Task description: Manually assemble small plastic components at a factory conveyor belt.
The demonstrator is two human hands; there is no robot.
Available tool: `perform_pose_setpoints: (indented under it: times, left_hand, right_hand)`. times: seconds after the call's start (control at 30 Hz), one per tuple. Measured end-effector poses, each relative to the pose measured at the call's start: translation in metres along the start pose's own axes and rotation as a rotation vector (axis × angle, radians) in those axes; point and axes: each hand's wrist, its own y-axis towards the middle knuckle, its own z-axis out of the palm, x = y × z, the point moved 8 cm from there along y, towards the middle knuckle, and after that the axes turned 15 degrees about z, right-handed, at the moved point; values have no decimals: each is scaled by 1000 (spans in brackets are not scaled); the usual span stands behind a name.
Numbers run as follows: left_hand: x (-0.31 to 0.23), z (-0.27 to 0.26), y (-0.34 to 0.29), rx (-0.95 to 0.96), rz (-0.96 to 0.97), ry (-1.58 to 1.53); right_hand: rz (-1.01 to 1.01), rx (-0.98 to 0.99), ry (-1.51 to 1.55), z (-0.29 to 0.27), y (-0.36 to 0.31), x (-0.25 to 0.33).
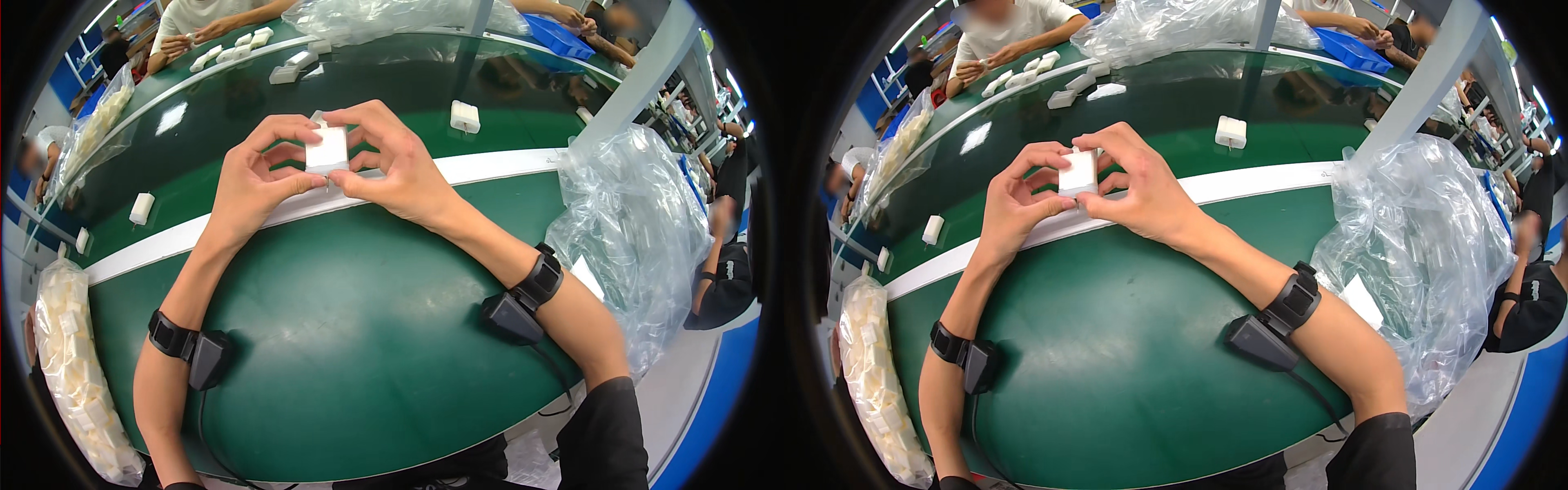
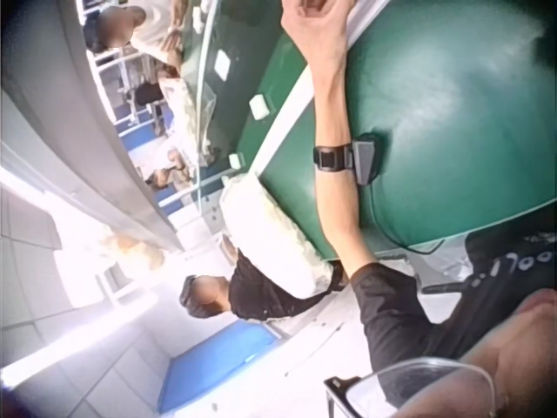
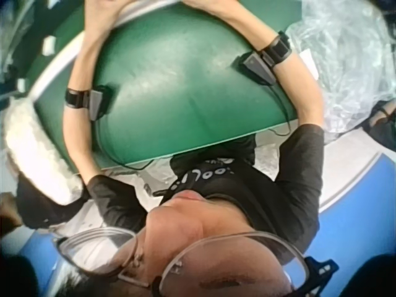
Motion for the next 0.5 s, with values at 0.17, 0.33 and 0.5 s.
perform_pose_setpoints:
  times: [0.17,0.33,0.5]
  left_hand:
    - [-1,2,-3,-13,21,-40]
    - [2,5,-1,-9,31,-32]
    - [-4,5,0,17,76,172]
  right_hand:
    - [-2,-22,-60,-3,1,5]
    - [-15,-39,-90,-5,1,3]
    - [-22,-12,-154,-2,1,3]
